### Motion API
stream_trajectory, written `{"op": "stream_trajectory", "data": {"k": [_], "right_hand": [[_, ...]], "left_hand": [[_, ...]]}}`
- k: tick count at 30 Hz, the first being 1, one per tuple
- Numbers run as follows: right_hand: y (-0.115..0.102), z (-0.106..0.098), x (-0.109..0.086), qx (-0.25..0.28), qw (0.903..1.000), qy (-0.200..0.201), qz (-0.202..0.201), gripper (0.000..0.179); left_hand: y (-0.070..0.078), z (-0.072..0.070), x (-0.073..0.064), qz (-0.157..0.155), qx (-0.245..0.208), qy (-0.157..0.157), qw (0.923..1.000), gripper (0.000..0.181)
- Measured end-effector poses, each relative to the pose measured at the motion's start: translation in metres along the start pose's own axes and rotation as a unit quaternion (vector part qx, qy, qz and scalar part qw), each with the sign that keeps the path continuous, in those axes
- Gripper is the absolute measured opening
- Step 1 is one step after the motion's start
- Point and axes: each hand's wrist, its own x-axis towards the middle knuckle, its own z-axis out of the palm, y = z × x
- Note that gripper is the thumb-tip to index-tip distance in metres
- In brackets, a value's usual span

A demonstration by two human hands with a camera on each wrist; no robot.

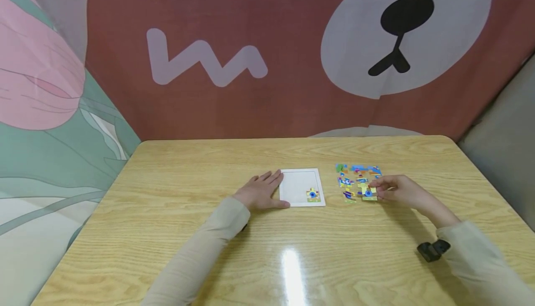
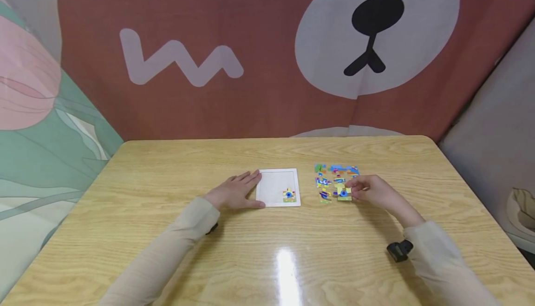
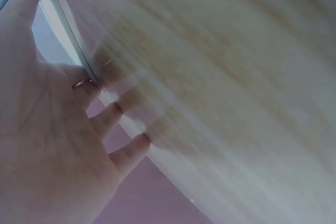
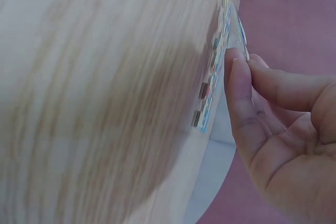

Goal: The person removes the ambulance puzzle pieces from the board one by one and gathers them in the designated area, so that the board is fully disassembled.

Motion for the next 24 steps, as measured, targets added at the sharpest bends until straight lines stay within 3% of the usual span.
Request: {"op": "stream_trajectory", "data": {"k": [18,24], "right_hand": [[0.0044,0.0026,0.0013,0.000,0.9993,-0.022,0.028,0.033],[0.0028,0.0029,0.0010,-0.038,0.9989,-0.014,0.022,0.041]], "left_hand": [[0.0024,-0.0032,-0.0028,0.000,0.000,-0.002,1.0000,0.092],[0.0022,-0.0033,-0.0025,0.000,0.002,-0.003,1.0000,0.092]]}}
